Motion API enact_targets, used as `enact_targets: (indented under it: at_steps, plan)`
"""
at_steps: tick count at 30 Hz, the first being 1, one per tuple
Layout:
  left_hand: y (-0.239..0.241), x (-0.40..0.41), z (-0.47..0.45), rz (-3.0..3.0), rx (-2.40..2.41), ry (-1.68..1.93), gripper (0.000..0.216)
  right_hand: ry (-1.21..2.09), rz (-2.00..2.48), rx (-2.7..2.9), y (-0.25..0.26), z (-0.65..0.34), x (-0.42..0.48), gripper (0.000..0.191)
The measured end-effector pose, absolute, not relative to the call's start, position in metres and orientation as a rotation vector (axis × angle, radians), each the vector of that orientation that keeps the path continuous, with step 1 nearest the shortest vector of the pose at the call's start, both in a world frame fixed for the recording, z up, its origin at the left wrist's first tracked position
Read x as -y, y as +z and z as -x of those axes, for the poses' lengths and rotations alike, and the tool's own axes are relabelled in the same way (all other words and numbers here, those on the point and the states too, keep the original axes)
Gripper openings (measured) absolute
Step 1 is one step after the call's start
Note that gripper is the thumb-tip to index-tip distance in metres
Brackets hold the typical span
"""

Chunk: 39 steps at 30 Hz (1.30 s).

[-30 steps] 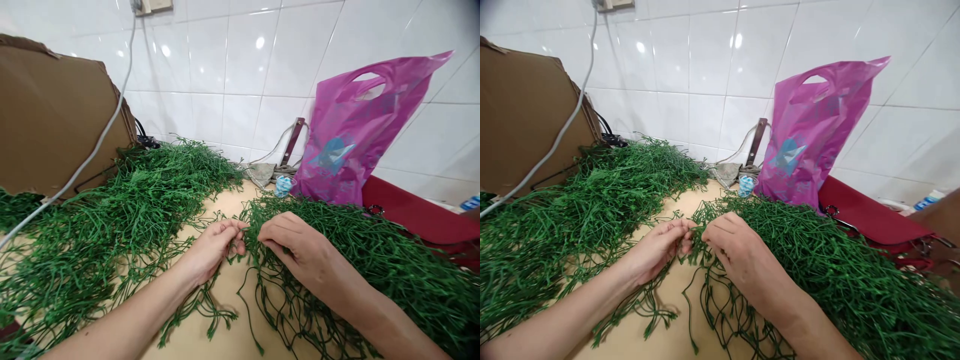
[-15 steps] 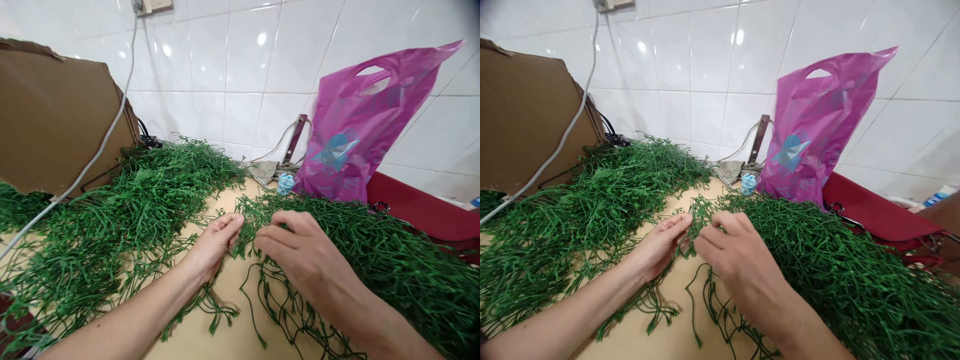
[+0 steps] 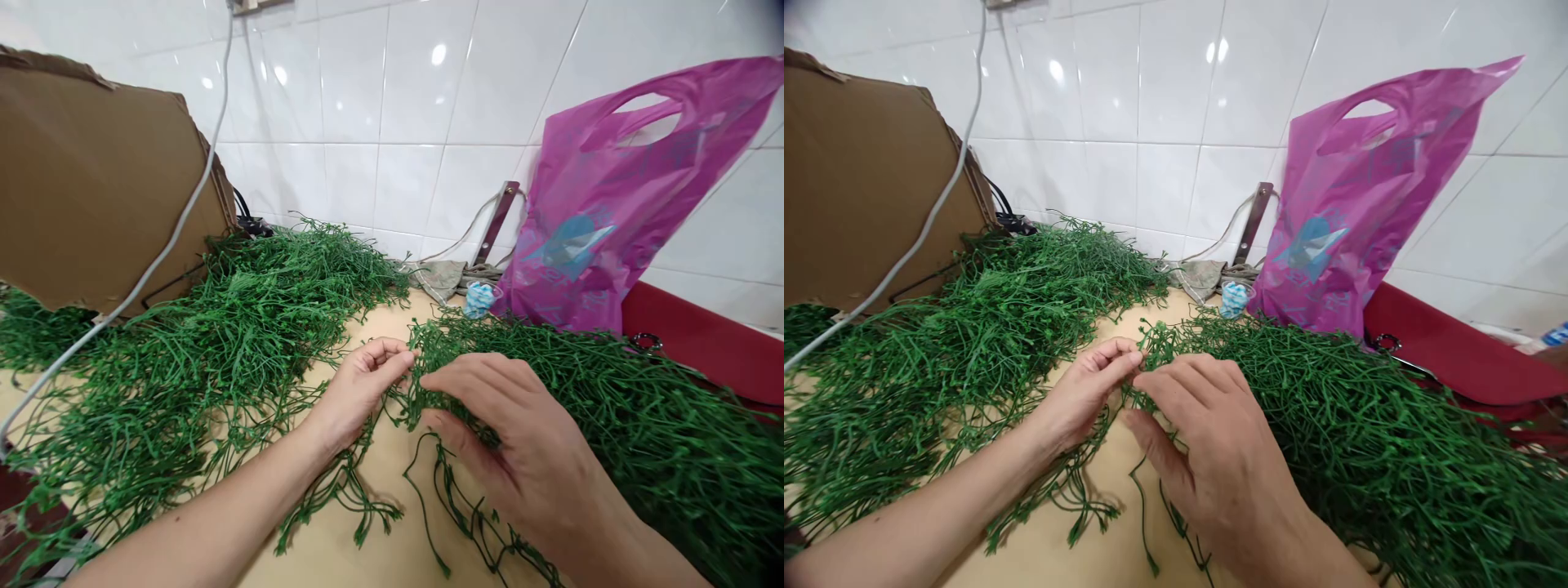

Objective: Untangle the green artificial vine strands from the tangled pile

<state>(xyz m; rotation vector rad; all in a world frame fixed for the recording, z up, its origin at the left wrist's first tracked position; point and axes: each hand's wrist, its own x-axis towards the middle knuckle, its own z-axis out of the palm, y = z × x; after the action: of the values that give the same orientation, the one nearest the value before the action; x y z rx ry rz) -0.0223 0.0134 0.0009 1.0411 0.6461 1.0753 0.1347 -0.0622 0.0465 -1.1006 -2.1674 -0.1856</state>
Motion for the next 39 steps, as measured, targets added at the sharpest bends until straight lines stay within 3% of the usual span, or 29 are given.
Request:
enact_targets:
  at_steps: [10,16,23,29,35,39]
  plan:
    - [-0.003,-0.013,0.022,-1.218,-0.625,1.03,0.033,0.068,1.467,1.999,0.021,-0.152,0.038,0.006]
    - [0.0,-0.014,0.021,-1.203,-0.67,1.09,0.038,0.088,1.668,2.279,0.052,-0.158,0.054,0.006]
    - [-0.01,-0.017,0.02,-1.222,-0.614,1.061,0.033,-0.067,1.494,2.124,0.081,-0.167,0.071,0.016]
    - [-0.009,-0.015,0.021,-1.238,-0.589,1.044,0.03,-0.166,1.355,1.979,0.066,-0.154,0.058,0.01]
    - [-0.009,-0.011,0.022,-1.319,-0.584,0.919,0.029,0.045,1.368,2.121,0.041,-0.15,0.044,0.007]
    - [-0.006,-0.006,0.018,-1.255,-0.562,0.722,0.029,0.257,1.496,2.123,0.038,-0.156,0.042,0.021]
